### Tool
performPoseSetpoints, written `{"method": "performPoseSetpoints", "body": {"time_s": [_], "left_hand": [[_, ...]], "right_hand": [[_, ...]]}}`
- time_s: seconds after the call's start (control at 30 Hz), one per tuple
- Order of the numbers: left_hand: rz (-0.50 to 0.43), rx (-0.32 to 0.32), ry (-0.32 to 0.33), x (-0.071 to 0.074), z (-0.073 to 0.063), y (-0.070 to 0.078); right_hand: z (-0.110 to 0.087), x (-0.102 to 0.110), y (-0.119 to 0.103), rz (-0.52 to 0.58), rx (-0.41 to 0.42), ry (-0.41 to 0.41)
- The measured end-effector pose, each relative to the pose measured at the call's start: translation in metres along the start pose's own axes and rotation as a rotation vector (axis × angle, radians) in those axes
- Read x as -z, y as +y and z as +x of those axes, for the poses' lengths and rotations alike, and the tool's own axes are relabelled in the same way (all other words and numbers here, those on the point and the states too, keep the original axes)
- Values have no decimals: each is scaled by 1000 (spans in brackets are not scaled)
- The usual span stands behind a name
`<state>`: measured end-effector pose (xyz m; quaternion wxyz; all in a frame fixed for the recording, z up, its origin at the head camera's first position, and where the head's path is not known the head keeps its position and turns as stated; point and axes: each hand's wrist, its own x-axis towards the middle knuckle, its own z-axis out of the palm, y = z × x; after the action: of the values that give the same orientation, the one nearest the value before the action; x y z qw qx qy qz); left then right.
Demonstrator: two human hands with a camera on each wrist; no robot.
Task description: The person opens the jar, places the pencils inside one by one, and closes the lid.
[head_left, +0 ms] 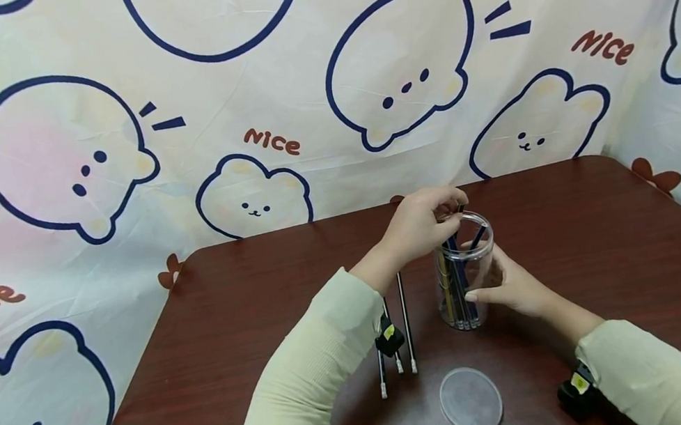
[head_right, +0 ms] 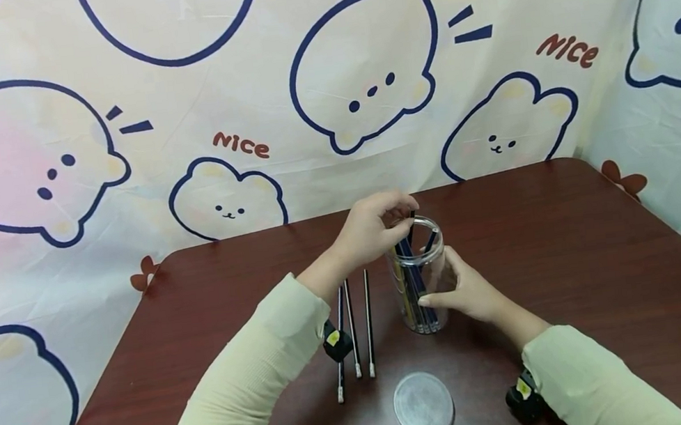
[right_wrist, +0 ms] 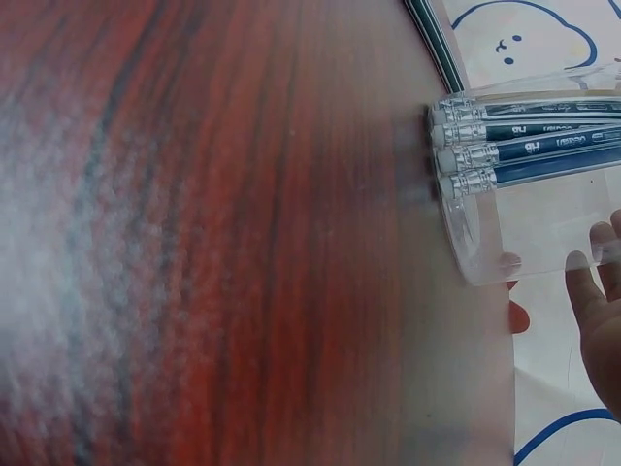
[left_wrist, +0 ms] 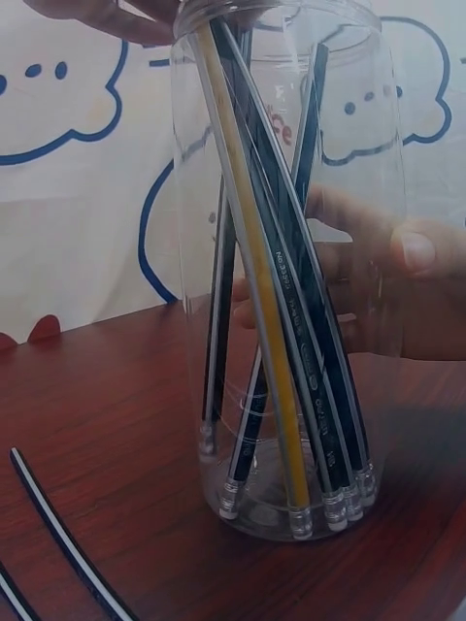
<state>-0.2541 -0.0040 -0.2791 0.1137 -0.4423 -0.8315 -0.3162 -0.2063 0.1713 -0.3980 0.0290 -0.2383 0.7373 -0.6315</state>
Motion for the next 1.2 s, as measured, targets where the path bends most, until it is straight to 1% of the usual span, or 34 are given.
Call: {"method": "performPoseSetpoints", "body": {"time_s": [0.2, 0.37, 0.43, 0.5, 0.57, 0.63, 0.73, 0.8, 0.97, 1.2], "left_hand": [[119, -1, -56, 2, 2, 1], [208, -32, -126, 6, 5, 3], [232, -40, -150, 7, 6, 4], [229, -48, -159, 8, 6, 4], [185, -35, -164, 9, 6, 4], [76, -1, -160, 9, 5, 3], [-102, 70, -133, 10, 2, 2], [-186, 104, -110, 11, 1, 1], [-238, 150, -77, 14, -3, 1], [-338, 262, -40, 17, -13, -4]], "right_hand": [[1, 0, 0, 7, -2, -8], [1, 0, 0, 4, -11, -14], [1, 0, 0, 5, -12, -16], [2, 0, 0, 5, -11, -15], [1, 0, -1, 6, -10, -13], [1, 0, -1, 7, -9, -10], [0, 0, -2, 1, -11, -2], [0, 1, -2, -5, -14, 3], [0, 1, 0, -16, -15, 12], [1, 1, 1, -28, -11, 16]]}}
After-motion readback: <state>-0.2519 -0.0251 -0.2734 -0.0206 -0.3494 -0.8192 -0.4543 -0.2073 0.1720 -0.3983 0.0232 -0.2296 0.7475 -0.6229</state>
